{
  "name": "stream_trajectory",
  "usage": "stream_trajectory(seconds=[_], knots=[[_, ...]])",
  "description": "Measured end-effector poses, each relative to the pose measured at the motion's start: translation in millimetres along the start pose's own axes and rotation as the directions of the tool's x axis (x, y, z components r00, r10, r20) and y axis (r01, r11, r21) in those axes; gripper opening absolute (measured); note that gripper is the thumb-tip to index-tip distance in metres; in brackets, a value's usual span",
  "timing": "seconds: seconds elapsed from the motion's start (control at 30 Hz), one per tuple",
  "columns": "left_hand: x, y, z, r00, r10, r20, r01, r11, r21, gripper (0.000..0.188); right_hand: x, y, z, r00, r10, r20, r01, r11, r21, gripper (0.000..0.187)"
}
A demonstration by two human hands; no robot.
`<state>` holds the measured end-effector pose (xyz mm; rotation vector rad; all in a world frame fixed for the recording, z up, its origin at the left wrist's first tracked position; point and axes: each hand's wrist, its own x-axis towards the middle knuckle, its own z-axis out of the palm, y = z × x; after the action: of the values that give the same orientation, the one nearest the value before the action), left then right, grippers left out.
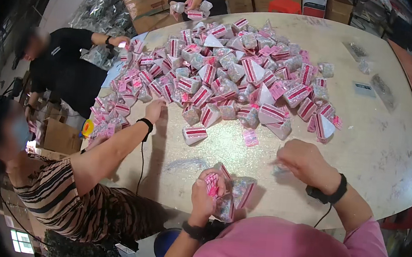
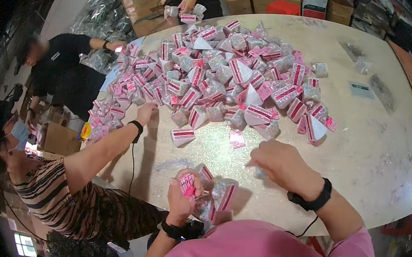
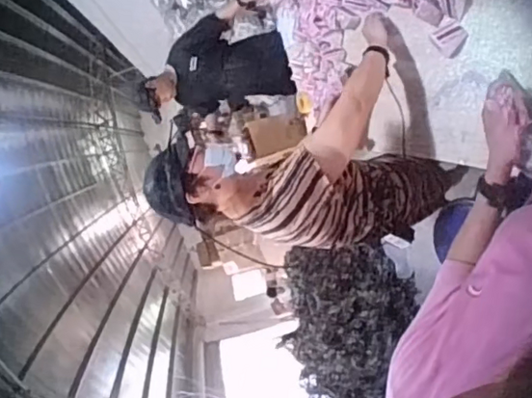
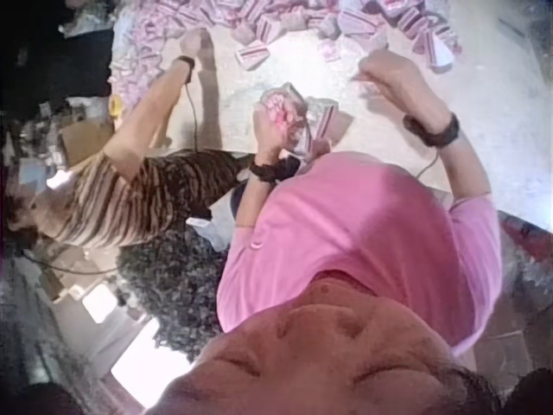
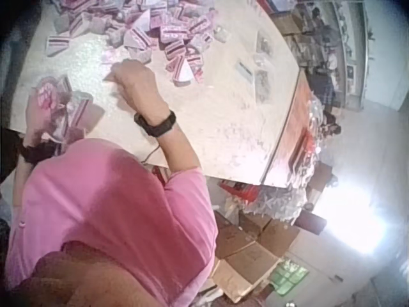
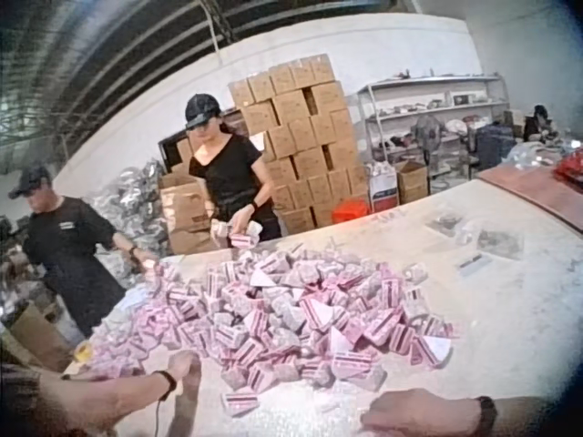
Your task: Sort small triangular items and place them into plastic bags.
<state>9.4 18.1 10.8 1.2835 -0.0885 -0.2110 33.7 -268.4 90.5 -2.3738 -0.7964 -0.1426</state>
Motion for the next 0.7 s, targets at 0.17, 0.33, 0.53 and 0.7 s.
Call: stream_trajectory(seconds=[0.17, 0.33, 0.53, 0.7], knots=[[8, 2, 8, 0.998, 0.039, 0.05, -0.037, 0.999, -0.038, 0.06, 11, -45, 0, 0.951, -0.274, 0.146, 0.222, 0.929, 0.295, 0.021], [5, 2, 23, 0.989, 0.025, 0.145, -0.043, 0.992, 0.121, 0.063, 27, -58, 55, 0.967, -0.255, 0.028, 0.241, 0.942, 0.235, 0.025], [-5, -5, 26, 0.992, -0.124, 0.027, 0.127, 0.986, -0.107, 0.06, 36, -55, 78, 0.986, -0.164, 0.036, 0.155, 0.971, 0.183, 0.029], [-7, -10, 8, 0.991, -0.095, 0.093, 0.084, 0.99, 0.113, 0.045, 54, -43, 101, 0.989, -0.046, 0.14, -0.006, 0.937, 0.35, 0.03]])
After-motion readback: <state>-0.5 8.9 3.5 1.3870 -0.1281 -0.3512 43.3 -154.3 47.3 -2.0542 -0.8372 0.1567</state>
